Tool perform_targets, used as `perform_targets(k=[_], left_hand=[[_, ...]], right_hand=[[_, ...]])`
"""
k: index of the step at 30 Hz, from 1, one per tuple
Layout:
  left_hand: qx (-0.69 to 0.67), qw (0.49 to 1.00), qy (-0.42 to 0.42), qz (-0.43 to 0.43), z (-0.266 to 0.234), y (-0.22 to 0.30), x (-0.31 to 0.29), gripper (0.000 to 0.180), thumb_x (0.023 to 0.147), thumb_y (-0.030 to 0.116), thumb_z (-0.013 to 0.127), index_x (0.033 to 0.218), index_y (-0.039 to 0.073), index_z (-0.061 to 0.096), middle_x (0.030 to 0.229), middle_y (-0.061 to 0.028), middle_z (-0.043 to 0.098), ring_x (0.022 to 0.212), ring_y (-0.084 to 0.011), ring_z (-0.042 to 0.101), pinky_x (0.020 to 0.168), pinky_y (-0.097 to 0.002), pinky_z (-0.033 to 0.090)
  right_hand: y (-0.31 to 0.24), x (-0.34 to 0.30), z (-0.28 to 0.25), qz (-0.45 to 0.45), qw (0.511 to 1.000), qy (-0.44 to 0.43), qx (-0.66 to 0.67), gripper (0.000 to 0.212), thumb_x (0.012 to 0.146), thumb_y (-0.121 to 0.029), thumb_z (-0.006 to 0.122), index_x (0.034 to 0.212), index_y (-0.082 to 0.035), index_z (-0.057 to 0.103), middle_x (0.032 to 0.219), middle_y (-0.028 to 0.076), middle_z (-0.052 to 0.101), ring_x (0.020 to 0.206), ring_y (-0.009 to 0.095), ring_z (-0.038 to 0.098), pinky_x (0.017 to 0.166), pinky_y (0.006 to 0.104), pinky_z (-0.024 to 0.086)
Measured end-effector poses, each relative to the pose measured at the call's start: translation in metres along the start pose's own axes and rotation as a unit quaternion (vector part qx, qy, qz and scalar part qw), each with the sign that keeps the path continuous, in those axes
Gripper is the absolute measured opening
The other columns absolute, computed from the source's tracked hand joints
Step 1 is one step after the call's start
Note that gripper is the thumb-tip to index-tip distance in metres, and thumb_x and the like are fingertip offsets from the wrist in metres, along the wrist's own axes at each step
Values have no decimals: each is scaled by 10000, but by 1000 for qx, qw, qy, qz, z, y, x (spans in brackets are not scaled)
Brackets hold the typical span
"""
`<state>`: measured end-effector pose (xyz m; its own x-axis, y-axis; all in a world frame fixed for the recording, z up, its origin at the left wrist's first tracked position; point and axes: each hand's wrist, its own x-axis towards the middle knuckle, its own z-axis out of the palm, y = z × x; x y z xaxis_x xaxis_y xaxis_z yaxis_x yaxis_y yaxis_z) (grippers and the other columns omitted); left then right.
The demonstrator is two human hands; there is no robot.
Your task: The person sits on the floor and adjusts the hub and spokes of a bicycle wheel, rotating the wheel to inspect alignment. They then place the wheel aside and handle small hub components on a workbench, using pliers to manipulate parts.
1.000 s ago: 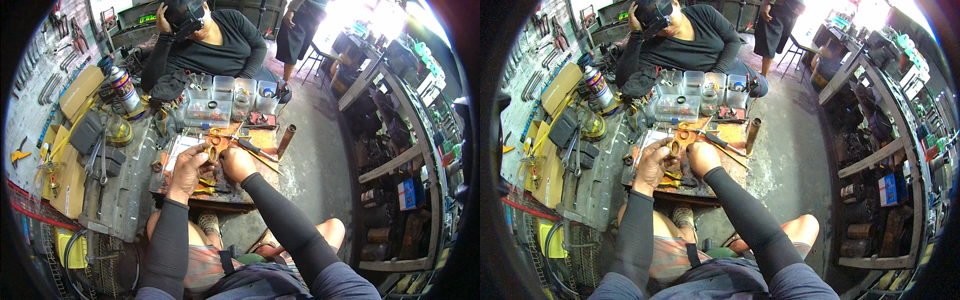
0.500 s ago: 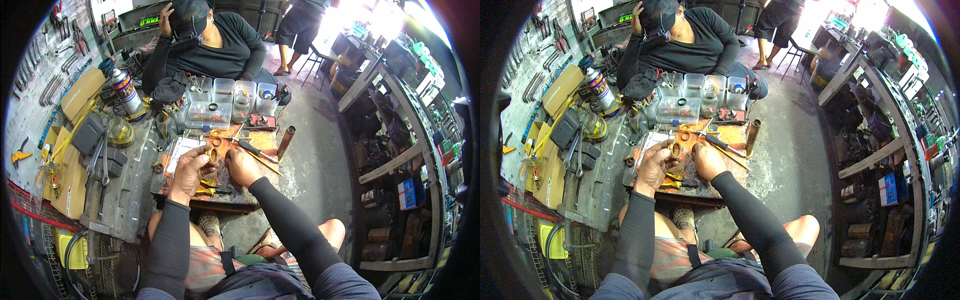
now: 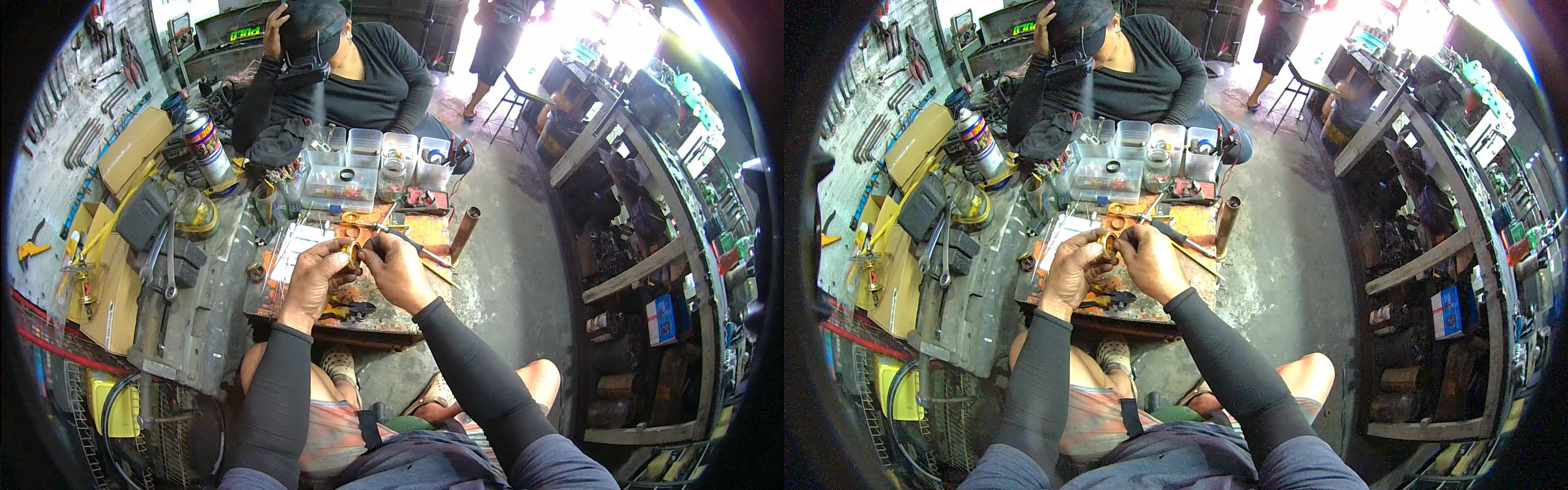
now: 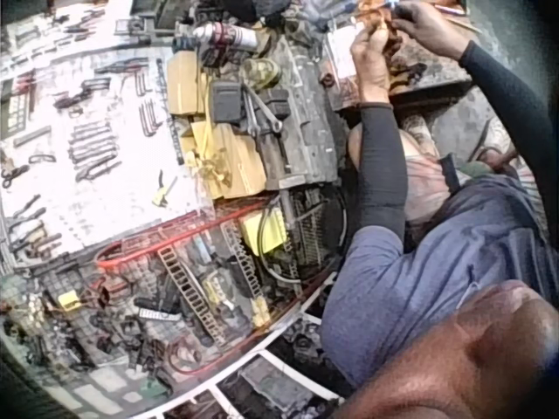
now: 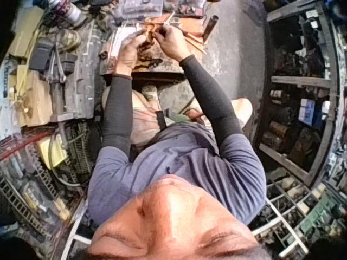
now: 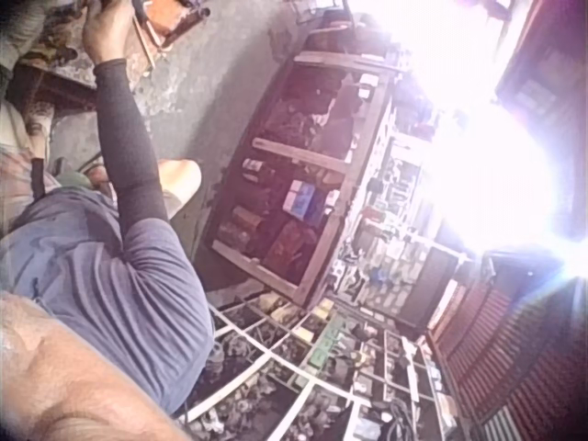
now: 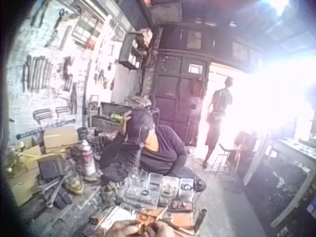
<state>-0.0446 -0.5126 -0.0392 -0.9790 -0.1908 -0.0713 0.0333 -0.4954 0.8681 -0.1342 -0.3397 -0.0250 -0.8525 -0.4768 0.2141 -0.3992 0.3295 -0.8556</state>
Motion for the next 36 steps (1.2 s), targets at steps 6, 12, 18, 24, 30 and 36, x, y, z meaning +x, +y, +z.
perform_targets(k=[6, 12, 18, 24, 30, 36], left_hand=[[17, 1000, -2, -6, -3, -5, 2, 342, 1031, 158, 738, 1330, -9, 735, 1095, -78, 800, 932, -164, 784, 859, -317, 683], [20, 1000, -1, -12, 0, -7, 4, 336, 1023, 160, 755, 1314, -6, 740, 1079, -71, 802, 922, -155, 783, 825, -300, 672], [2, 1000, -20, -19, -6, -8, 2, 323, 1018, 151, 758, 1299, -8, 740, 1068, -71, 802, 900, -149, 781, 808, -293, 669], [-8, 999, -10, -39, 1, -6, 2, 328, 1022, 149, 754, 1303, -19, 726, 1065, -78, 803, 883, -156, 790, 802, -285, 675], [-27, 998, -13, -52, 1, -6, 2, 351, 1028, 155, 752, 1321, -35, 710, 1066, -82, 802, 871, -153, 798, 774, -266, 690], [-48, 997, -16, -58, 1, -8, 4, 360, 1029, 157, 754, 1331, -34, 706, 1072, -81, 806, 881, -153, 800, 757, -261, 691]], right_hand=[[-9, 0, -3, 3, 1000, -14, -27, 254, 970, -163, 809, 930, 76, 735, 818, 239, 743, 762, 355, 749, 737, 455, 571], [0, 6, -8, 49, 998, -43, -6, 265, 968, -179, 829, 900, 61, 742, 768, 186, 748, 668, 276, 716, 680, 426, 567], [5, 9, -14, 162, 966, -131, 153, 278, 1003, -214, 837, 925, 29, 725, 763, 42, 712, 651, 117, 645, 610, 311, 529], [4, 7, -19, 170, 959, -141, 178, 230, 1026, -184, 815, 966, 16, 721, 793, 36, 709, 655, 106, 642, 604, 301, 549], [16, 5, -19, 164, 934, -143, 284, 160, 1046, -130, 788, 997, 13, 736, 830, 36, 726, 675, 102, 652, 627, 293, 569], [37, 3, -16, 188, 899, -132, 373, 119, 1045, -99, 786, 1048, 18, 765, 862, 32, 740, 709, 104, 671, 665, 278, 573]])
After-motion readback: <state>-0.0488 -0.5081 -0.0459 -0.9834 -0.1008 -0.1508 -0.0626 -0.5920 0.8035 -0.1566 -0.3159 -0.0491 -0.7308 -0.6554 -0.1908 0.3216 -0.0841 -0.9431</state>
